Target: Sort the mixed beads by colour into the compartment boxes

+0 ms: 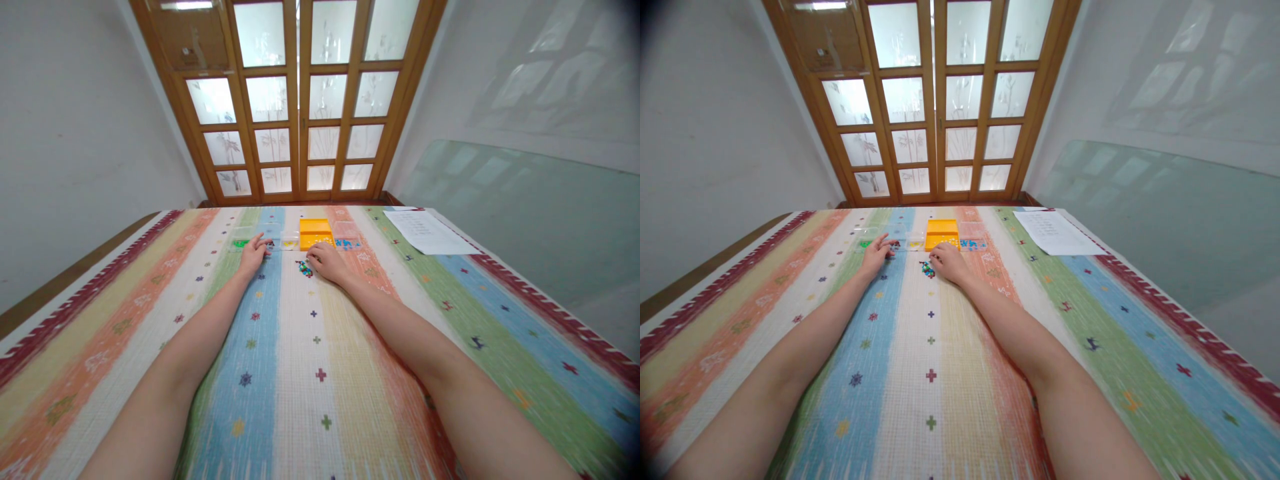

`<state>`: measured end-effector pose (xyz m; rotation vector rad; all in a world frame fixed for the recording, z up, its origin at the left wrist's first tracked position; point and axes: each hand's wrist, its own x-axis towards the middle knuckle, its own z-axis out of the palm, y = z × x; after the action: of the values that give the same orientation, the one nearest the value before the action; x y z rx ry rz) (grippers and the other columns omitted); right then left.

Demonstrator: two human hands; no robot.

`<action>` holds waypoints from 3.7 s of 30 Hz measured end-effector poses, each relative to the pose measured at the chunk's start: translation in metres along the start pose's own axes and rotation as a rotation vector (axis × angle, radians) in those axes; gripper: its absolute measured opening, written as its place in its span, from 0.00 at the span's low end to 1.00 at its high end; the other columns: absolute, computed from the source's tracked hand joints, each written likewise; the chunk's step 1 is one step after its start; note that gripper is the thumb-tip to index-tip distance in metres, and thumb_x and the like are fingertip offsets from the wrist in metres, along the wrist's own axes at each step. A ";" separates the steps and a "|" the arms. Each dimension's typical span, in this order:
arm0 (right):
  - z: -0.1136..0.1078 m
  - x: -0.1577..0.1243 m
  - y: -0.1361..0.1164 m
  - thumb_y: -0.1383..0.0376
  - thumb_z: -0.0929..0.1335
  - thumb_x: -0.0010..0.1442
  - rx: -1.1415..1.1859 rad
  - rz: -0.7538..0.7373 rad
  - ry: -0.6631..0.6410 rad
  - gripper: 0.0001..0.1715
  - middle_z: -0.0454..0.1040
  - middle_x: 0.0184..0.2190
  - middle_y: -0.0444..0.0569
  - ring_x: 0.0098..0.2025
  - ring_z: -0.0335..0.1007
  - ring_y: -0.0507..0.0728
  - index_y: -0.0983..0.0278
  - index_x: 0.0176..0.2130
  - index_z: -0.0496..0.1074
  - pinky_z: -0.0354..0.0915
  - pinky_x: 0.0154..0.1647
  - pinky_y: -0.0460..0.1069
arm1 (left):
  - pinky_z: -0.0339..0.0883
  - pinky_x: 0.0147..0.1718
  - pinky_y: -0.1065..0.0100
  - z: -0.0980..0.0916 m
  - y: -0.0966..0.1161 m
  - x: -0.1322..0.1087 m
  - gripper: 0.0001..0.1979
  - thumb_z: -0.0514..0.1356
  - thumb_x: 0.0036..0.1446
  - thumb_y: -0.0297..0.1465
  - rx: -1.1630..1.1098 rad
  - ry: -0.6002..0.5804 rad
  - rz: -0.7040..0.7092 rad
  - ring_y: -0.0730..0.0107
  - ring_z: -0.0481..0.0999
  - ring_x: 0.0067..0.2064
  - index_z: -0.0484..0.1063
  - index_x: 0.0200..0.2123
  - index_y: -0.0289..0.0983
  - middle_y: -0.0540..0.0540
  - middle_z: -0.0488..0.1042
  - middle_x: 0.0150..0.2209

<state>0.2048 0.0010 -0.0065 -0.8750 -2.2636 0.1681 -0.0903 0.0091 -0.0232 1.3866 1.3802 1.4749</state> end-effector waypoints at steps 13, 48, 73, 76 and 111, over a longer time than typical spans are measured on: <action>-0.004 -0.001 -0.005 0.68 0.69 0.63 -0.019 -0.016 -0.109 0.05 0.77 0.39 0.50 0.45 0.70 0.60 0.61 0.36 0.78 0.63 0.49 0.53 | 0.74 0.39 0.67 0.006 -0.001 -0.006 0.23 0.56 0.61 0.29 0.266 -0.131 0.156 0.72 0.78 0.33 0.73 0.60 0.37 0.43 0.81 0.47; -0.041 -0.003 0.089 0.56 0.66 0.64 -0.040 0.571 0.465 0.16 0.77 0.31 0.52 0.34 0.68 0.59 0.63 0.29 0.73 0.61 0.36 0.52 | 0.66 0.58 0.55 0.030 0.054 -0.047 0.15 0.55 0.68 0.30 0.770 -0.631 0.642 0.56 0.75 0.54 0.81 0.49 0.41 0.41 0.80 0.49; -0.022 -0.004 0.069 0.62 0.66 0.64 -0.160 0.402 0.324 0.11 0.79 0.37 0.55 0.42 0.69 0.64 0.62 0.34 0.77 0.63 0.49 0.57 | 0.67 0.59 0.55 0.034 0.053 -0.052 0.14 0.57 0.68 0.31 0.742 -0.655 0.684 0.57 0.74 0.55 0.82 0.49 0.43 0.42 0.79 0.51; -0.018 -0.003 0.061 0.63 0.67 0.65 -0.191 0.360 0.261 0.10 0.79 0.39 0.55 0.45 0.70 0.64 0.62 0.36 0.78 0.63 0.51 0.57 | 0.67 0.59 0.55 0.035 0.052 -0.052 0.15 0.57 0.68 0.30 0.731 -0.665 0.708 0.58 0.75 0.55 0.82 0.50 0.44 0.42 0.79 0.50; -0.015 -0.003 0.040 0.65 0.68 0.67 -0.182 0.213 0.135 0.08 0.79 0.39 0.52 0.45 0.71 0.61 0.61 0.36 0.77 0.63 0.49 0.54 | 0.67 0.47 0.63 0.037 0.056 -0.055 0.04 0.61 0.58 0.28 0.748 -0.756 0.669 0.62 0.73 0.44 0.76 0.36 0.38 0.45 0.75 0.38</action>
<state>0.2383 0.0278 -0.0110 -1.1878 -2.0808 -0.0019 -0.0337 -0.0462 0.0128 2.7089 1.0079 0.5649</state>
